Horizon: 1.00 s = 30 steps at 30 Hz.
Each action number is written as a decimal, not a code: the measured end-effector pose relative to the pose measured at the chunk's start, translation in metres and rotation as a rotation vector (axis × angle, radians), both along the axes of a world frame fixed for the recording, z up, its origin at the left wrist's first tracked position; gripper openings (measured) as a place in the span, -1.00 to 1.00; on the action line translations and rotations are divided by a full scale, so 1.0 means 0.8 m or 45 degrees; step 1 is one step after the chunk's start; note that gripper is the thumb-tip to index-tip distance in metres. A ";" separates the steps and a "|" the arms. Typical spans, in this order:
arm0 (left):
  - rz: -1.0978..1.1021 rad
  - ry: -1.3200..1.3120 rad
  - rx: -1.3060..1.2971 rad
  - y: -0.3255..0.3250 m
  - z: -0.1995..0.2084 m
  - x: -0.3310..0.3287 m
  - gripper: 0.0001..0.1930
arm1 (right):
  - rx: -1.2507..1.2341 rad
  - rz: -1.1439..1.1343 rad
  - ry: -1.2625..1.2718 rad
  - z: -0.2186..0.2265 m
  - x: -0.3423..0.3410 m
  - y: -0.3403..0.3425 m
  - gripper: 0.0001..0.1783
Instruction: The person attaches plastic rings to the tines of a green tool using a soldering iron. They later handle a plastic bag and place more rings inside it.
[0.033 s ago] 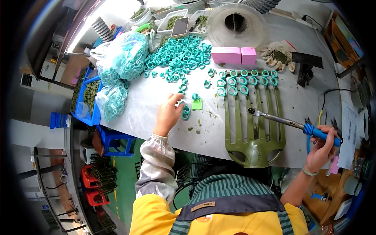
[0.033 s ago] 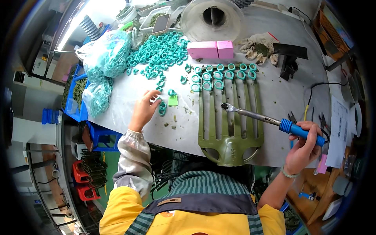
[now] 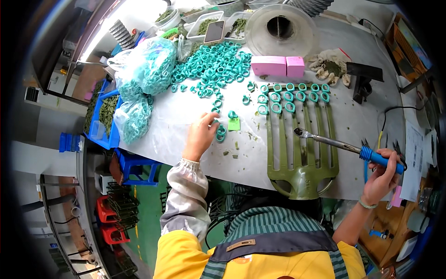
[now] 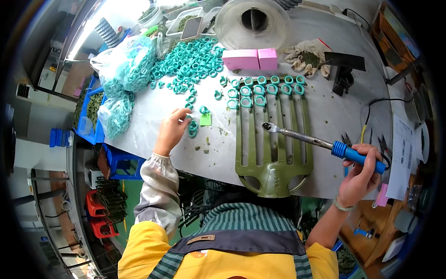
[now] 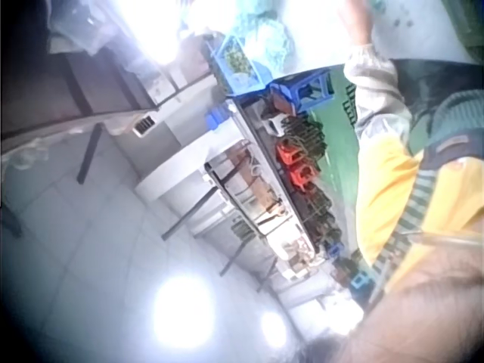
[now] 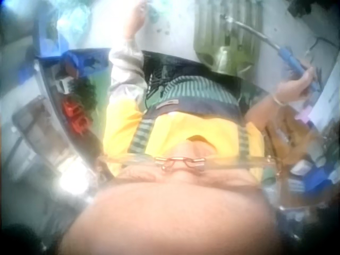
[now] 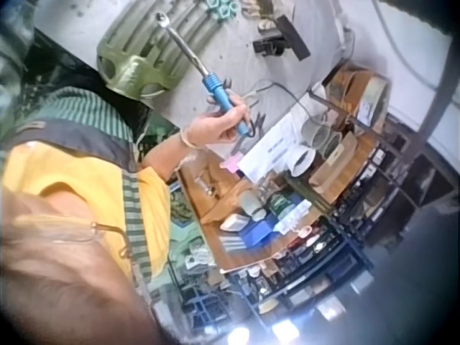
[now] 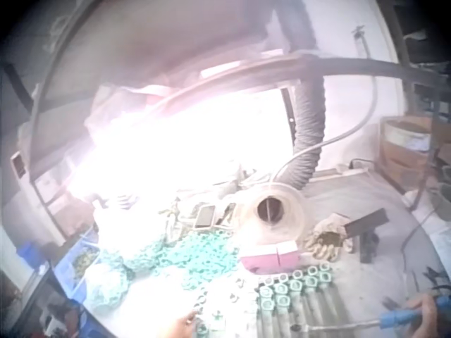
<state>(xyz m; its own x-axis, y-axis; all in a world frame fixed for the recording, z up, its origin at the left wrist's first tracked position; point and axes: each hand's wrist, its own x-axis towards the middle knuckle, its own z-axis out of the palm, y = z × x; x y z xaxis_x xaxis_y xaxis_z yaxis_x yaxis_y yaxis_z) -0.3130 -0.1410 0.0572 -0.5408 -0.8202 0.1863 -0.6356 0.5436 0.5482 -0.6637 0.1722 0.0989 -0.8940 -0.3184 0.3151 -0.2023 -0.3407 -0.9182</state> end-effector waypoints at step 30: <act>-0.744 0.205 -0.142 0.061 -0.010 -0.257 -0.68 | -0.033 -0.049 -0.042 -0.033 -0.010 -0.043 -0.78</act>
<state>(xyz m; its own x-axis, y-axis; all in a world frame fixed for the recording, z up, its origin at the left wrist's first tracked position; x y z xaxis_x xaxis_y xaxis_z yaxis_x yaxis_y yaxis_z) -0.5183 -0.0921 0.0496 -0.8529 -0.3675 0.3708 -0.1293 0.8368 0.5321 -0.6718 0.1378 0.0726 -0.9155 -0.2756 0.2930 -0.1857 -0.3566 -0.9156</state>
